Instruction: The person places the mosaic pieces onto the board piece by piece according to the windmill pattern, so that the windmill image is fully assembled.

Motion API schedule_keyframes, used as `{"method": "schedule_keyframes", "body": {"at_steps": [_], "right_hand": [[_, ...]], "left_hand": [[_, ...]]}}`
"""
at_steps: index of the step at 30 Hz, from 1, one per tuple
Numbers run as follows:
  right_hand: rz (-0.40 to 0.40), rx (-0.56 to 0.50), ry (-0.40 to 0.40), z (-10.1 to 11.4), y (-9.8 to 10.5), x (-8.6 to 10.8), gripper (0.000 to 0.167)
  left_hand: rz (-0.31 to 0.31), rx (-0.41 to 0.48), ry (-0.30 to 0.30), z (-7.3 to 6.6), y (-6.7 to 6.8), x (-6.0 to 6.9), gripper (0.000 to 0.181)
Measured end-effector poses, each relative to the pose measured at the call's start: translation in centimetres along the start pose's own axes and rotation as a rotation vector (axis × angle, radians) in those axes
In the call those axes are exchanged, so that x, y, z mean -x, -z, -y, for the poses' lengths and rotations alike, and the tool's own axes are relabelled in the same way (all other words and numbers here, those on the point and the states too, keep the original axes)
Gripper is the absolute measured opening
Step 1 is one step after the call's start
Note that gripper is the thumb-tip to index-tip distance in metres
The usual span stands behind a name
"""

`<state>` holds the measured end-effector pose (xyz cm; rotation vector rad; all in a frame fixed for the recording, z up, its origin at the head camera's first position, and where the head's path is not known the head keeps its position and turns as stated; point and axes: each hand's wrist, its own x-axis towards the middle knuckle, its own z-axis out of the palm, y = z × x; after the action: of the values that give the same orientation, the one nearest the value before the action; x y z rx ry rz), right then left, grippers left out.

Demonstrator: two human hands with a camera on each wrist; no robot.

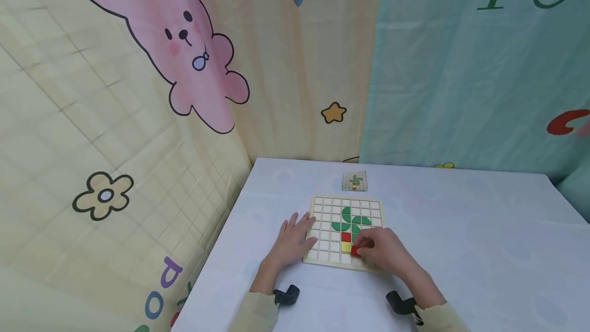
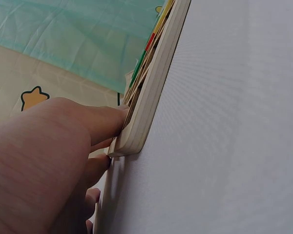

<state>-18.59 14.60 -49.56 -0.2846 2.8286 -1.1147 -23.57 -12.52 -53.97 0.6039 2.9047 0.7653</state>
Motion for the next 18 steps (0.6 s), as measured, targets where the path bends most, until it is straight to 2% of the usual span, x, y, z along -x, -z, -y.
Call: {"method": "schedule_keyframes", "body": {"at_steps": [9,18], "right_hand": [[-0.011,0.007,0.032,0.6,-0.9,-0.3,0.018],[0.024,-0.019,0.08,0.7,-1.7,-0.1,0.015]], "left_hand": [[-0.018,0.022,0.0,-0.2,0.2,0.1,0.061],[0.007,0.003,-0.004,0.2,0.0,0.0,0.062]]}}
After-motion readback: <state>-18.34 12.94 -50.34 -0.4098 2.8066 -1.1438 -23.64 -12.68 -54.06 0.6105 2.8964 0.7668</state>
